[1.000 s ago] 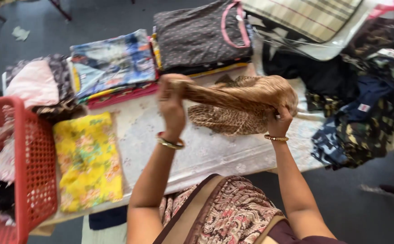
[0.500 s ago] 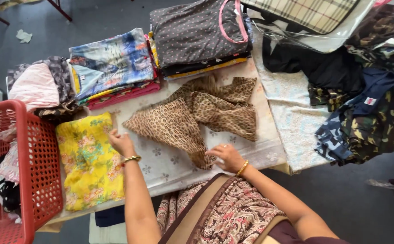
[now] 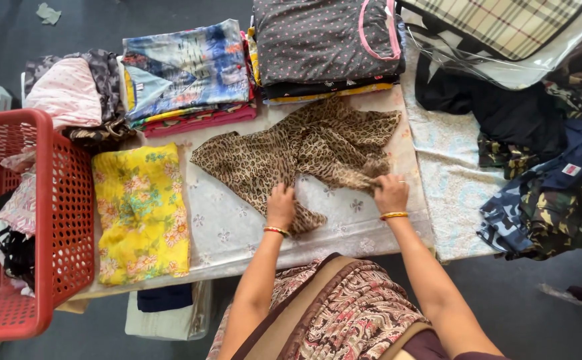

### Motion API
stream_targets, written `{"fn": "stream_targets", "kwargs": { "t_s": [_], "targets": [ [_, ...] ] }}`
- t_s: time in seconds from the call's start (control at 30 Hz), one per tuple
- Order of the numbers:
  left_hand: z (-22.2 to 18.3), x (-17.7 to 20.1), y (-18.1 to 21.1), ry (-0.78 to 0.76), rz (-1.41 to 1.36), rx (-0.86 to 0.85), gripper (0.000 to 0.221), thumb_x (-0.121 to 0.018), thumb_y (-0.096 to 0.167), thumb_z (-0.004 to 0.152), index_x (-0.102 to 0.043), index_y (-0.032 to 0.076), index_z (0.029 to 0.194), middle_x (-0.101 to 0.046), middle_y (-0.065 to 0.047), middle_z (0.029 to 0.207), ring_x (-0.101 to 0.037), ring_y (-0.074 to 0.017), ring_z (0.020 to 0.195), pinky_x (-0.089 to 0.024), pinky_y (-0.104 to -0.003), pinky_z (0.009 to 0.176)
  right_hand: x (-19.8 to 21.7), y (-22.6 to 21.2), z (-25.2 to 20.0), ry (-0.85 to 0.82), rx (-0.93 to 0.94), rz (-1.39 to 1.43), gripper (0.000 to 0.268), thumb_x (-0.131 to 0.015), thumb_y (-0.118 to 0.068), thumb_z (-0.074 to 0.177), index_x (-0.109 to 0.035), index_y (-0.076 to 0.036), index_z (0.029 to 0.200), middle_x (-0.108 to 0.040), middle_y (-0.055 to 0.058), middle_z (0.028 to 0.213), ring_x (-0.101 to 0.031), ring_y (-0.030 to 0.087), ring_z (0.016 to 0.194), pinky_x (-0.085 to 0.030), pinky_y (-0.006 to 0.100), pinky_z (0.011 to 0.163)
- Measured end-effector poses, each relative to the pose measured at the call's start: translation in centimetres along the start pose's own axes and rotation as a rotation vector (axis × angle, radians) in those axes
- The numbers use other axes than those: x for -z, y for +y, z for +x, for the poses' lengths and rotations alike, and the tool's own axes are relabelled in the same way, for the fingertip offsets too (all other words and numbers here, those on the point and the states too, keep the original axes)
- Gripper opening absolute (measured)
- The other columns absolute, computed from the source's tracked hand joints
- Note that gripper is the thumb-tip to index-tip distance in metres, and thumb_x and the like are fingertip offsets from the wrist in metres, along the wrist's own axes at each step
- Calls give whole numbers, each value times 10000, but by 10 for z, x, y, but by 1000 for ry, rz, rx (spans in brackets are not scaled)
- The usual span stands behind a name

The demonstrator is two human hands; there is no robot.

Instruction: Fold various pieces of clothing and place them in a basket or on a stack.

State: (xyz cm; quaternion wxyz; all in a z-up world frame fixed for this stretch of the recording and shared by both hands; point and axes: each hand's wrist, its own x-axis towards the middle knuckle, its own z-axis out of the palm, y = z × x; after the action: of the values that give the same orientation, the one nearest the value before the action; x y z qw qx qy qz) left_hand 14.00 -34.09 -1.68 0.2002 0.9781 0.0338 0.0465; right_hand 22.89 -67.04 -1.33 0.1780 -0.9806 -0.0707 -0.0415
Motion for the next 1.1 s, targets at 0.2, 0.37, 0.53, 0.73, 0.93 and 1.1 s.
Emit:
{"fn": "stream_targets", "kwargs": {
  "t_s": [0.2,0.37,0.53,0.73,0.93,1.1],
  "targets": [
    [-6,50,-79,273,-222,175,347,-603,-53,739,-645,58,1065,-686,-156,1030,-638,-354,1013,-520,-458,918,56,42,-1,383,76,222,132,-675,-16,837,-643,-93,939,-665,86,985,-577,297,995,-441,455,958],
    [-37,89,-142,406,27,347,348,-632,-67,737,-710,83,1041,-660,-103,994,-624,-282,950,-543,-386,873,80,61,-19,455,70,226,176,-650,30,864,-680,-104,974,-685,85,963,-579,305,980,-475,420,920],
    [-56,105,-174,446,175,568,178,-702,-14,805,-752,121,909,-626,-73,947,-604,-239,899,-544,-325,809,67,55,-30,-144,51,274,138,-636,-63,882,-718,-114,980,-700,83,900,-642,235,685,-562,342,665],
    [-56,121,-163,509,29,965,191,-691,11,872,-769,176,930,-610,-68,1106,-580,-274,1055,-505,-448,854,39,8,-27,-867,375,70,261,-700,-177,777,-754,-218,1029,-748,34,1048,-687,237,926,-565,390,831],
    [-32,68,-106,363,194,505,571,-698,-78,743,-712,250,1210,-561,-54,1374,-463,-248,1309,-295,-478,1101,26,-16,2,-235,136,69,382,-745,-404,875,-670,-272,1225,-650,-1,1333,-639,235,1171,-545,451,946],
    [16,25,-37,196,-16,73,275,-701,83,867,-749,242,1086,-664,-17,1214,-548,-215,1164,-357,-455,967,16,-51,8,-234,-115,48,886,-913,-357,709,-438,-245,1449,-263,214,1504,-507,441,1237,-509,498,894]
  ]
}}
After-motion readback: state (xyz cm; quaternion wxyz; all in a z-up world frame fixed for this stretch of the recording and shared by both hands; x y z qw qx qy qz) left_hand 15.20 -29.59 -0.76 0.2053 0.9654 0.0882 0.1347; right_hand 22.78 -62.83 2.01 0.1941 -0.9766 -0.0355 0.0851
